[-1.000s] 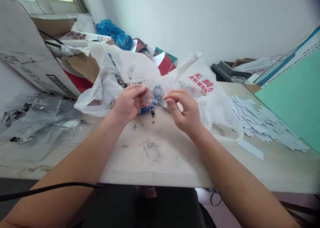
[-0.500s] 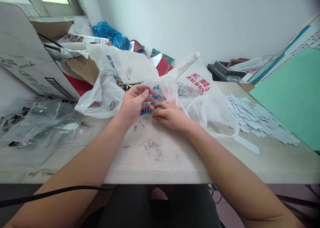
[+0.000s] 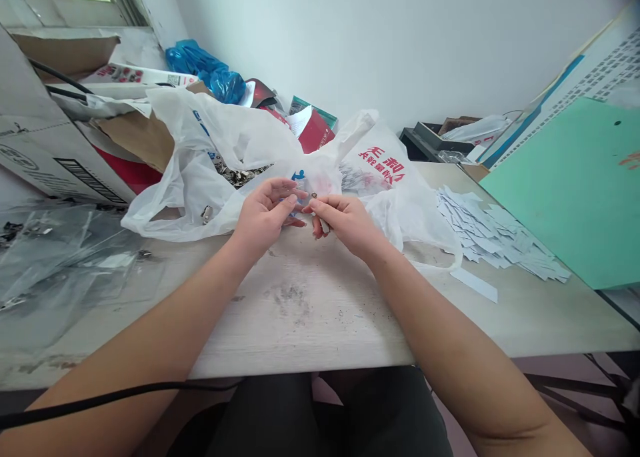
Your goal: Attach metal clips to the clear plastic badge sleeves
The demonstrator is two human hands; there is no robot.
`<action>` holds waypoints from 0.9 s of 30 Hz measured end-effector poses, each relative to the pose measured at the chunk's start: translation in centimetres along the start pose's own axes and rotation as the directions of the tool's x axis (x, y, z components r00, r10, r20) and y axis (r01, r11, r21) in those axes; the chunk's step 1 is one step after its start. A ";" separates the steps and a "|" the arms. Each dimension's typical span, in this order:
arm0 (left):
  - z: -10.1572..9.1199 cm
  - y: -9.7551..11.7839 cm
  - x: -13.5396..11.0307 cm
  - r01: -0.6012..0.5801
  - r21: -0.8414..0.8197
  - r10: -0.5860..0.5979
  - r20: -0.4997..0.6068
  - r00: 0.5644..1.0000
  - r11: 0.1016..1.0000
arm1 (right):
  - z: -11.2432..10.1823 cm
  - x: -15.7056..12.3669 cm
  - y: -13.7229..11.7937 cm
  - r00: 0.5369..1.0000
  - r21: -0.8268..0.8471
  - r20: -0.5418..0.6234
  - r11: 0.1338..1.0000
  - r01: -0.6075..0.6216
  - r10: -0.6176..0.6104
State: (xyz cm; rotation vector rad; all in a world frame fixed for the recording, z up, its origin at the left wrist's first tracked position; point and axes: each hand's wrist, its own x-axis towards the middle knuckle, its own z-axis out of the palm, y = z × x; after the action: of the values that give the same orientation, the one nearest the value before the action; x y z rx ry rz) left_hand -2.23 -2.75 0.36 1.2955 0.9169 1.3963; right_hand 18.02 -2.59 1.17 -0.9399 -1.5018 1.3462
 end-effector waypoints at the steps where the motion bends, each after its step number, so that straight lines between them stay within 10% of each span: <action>1: 0.0 -0.1 0.0 -0.003 0.002 0.003 0.003 1.000 1.000 | 0.0 0.0 -0.1 1.000 0.006 -0.007 1.000 -0.020 0.020; 27: -0.1 -1.1 -0.4 -0.106 0.122 0.097 0.078 0.992 0.987 | 0.6 0.3 0.3 0.999 0.028 -0.027 0.999 -0.040 0.040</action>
State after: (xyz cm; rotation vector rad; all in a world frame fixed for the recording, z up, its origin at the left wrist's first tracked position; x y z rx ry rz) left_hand -2.19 -2.85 -0.76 1.4959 0.9128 1.3785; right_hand 17.32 -2.51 0.88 -0.9719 -1.4469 1.3738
